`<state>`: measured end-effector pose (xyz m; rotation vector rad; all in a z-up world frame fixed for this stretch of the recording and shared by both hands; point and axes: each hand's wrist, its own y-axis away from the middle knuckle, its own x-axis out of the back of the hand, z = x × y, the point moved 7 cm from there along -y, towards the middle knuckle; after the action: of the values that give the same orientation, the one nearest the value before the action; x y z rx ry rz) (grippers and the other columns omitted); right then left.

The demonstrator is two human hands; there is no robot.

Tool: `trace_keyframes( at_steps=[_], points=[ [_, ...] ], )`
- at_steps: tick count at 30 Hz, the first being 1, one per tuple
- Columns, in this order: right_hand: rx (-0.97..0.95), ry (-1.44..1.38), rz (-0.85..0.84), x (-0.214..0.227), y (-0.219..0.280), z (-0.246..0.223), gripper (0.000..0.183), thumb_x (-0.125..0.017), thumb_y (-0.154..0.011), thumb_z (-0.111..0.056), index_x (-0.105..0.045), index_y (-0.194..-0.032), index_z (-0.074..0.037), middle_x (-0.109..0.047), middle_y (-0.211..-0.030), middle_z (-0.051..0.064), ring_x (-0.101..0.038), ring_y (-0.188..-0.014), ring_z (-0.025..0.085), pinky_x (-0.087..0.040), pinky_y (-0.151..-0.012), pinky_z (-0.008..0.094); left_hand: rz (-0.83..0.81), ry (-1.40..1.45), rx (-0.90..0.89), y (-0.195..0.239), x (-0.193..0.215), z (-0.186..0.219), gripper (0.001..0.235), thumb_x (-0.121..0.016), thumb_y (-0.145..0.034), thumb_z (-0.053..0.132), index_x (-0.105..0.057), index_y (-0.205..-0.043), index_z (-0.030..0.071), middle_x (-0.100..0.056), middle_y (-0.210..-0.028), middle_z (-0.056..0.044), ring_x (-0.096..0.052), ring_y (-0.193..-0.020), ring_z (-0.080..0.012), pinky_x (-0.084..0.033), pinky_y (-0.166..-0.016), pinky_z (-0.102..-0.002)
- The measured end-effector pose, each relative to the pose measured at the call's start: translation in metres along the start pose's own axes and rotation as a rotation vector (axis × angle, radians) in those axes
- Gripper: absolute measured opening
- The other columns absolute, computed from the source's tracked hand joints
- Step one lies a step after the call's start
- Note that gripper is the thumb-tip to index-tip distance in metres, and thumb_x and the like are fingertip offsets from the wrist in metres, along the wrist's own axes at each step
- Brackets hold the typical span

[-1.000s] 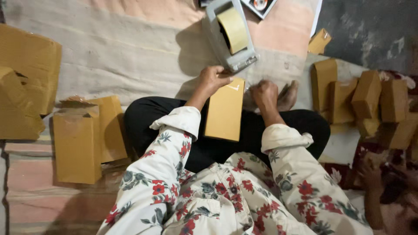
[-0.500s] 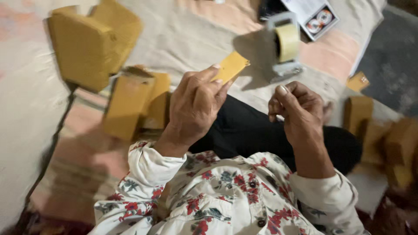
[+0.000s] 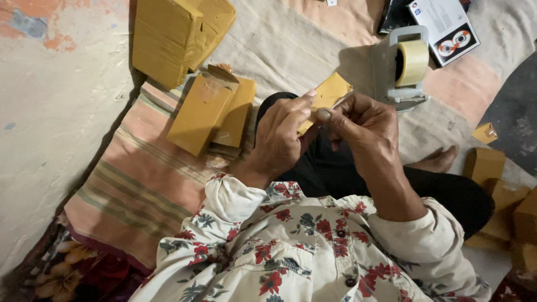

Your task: The person sits on the floor and packs smart watches into small cardboard boxes. They open a product box, place the watch and accessories inside, close the box, and seal it with tape from a dispenser. The process is repeated for multiple units.

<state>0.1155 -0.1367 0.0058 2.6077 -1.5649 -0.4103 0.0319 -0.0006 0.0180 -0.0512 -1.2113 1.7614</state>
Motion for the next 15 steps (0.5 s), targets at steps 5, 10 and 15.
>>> trace_keyframes(
  at_steps=[5, 10, 15],
  points=[
    [-0.11, 0.24, -0.002, -0.002, -0.006, -0.002, 0.028, -0.085, -0.087, -0.019, -0.068, -0.078, 0.001, -0.066, -0.064, 0.006, -0.057, -0.049, 0.008, -0.044, -0.043, 0.021, -0.099, -0.042, 0.156, 0.002, 0.001, -0.008, 0.046, -0.08, -0.093, 0.01, -0.055, -0.131, 0.0, -0.067, -0.127, -0.016, -0.068, -0.109, -0.0328, -0.055, -0.096, -0.042],
    [-0.196, 0.32, -0.04, -0.002, -0.008, 0.001, 0.03, -0.085, -0.084, -0.024, -0.072, -0.079, 0.002, -0.064, -0.059, 0.007, -0.055, -0.043, 0.01, -0.041, -0.038, 0.023, -0.089, -0.1, 0.073, -0.007, 0.013, 0.001, 0.046, -0.076, -0.099, 0.008, -0.05, -0.136, -0.002, -0.057, -0.134, -0.019, -0.062, -0.122, -0.038, -0.054, -0.103, -0.043],
    [-0.247, 0.195, -0.064, -0.002, -0.007, 0.016, 0.026, -0.082, -0.084, -0.023, -0.072, -0.081, 0.002, -0.067, -0.06, 0.006, -0.06, -0.045, 0.009, -0.047, -0.038, 0.023, -0.382, -0.253, -0.021, -0.011, 0.011, 0.013, 0.057, -0.075, -0.097, -0.003, -0.051, -0.149, 0.006, -0.053, -0.142, -0.018, -0.063, -0.115, -0.0313, -0.057, -0.1, -0.04]
  ],
)
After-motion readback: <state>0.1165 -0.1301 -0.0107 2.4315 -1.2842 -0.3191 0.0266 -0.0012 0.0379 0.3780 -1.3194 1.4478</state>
